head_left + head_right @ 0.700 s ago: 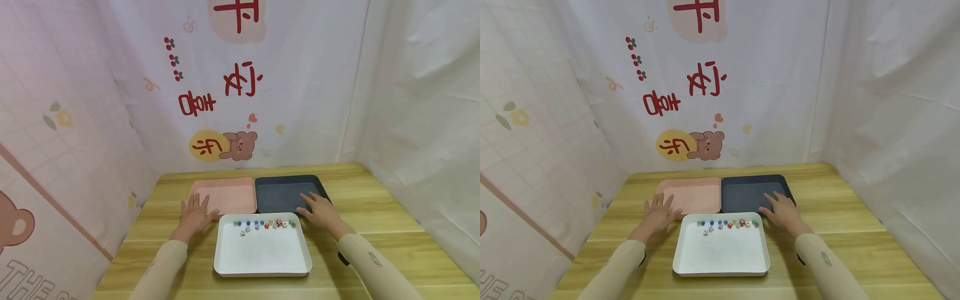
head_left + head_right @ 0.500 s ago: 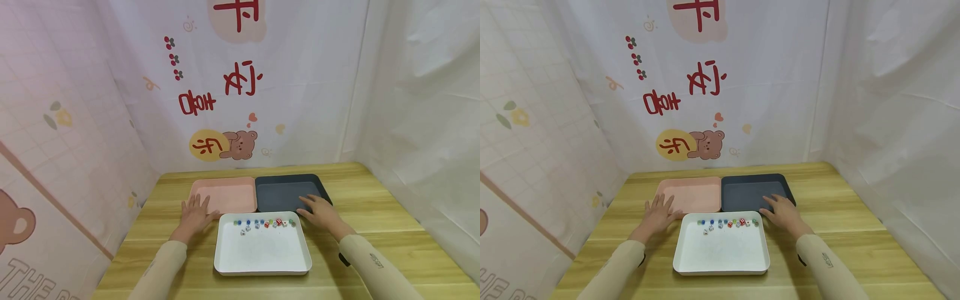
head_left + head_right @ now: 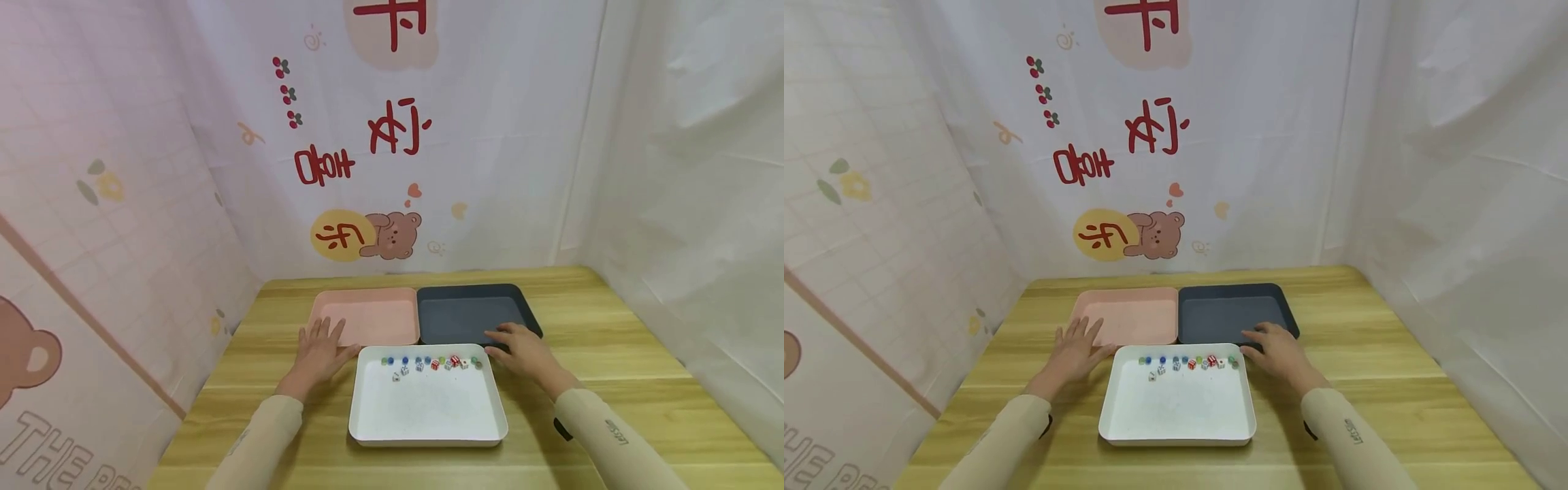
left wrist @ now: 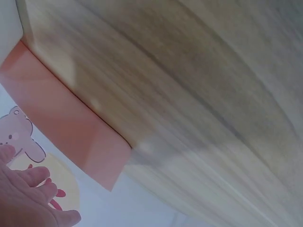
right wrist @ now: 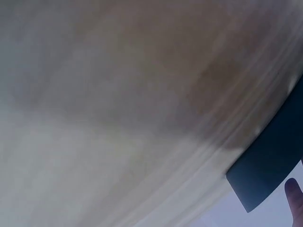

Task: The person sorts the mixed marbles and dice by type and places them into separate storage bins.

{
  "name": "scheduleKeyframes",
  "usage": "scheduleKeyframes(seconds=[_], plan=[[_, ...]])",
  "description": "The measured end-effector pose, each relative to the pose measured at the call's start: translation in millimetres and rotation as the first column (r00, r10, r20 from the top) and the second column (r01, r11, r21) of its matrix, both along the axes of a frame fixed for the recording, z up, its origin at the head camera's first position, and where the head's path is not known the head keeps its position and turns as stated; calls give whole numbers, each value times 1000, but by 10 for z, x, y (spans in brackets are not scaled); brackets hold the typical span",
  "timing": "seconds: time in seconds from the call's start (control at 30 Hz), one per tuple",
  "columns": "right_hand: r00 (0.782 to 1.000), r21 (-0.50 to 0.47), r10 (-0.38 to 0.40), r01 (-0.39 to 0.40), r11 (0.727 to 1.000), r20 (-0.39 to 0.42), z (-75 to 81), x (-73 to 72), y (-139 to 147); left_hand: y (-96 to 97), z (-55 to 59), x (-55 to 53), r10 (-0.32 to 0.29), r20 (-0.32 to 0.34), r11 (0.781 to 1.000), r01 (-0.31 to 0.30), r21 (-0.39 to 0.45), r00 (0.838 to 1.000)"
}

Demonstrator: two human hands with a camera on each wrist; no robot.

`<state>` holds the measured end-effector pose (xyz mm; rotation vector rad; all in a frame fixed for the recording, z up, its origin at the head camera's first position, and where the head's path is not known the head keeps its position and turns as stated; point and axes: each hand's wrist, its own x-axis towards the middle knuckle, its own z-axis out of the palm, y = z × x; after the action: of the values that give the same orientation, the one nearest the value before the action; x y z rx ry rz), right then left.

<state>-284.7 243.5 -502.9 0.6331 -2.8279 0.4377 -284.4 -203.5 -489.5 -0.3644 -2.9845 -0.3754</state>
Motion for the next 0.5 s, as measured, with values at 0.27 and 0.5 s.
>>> scheduleKeyframes(seconds=[0.27, 0.5], plan=[[999, 11, 19, -19, 1000, -39, -37, 33, -31, 64, 55, 83, -47, -4, 999, 47, 0, 999], [997, 13, 41, -40, 999, -65, -50, 67, -38, 150, 69, 158, -74, -7, 997, 74, 3, 997]])
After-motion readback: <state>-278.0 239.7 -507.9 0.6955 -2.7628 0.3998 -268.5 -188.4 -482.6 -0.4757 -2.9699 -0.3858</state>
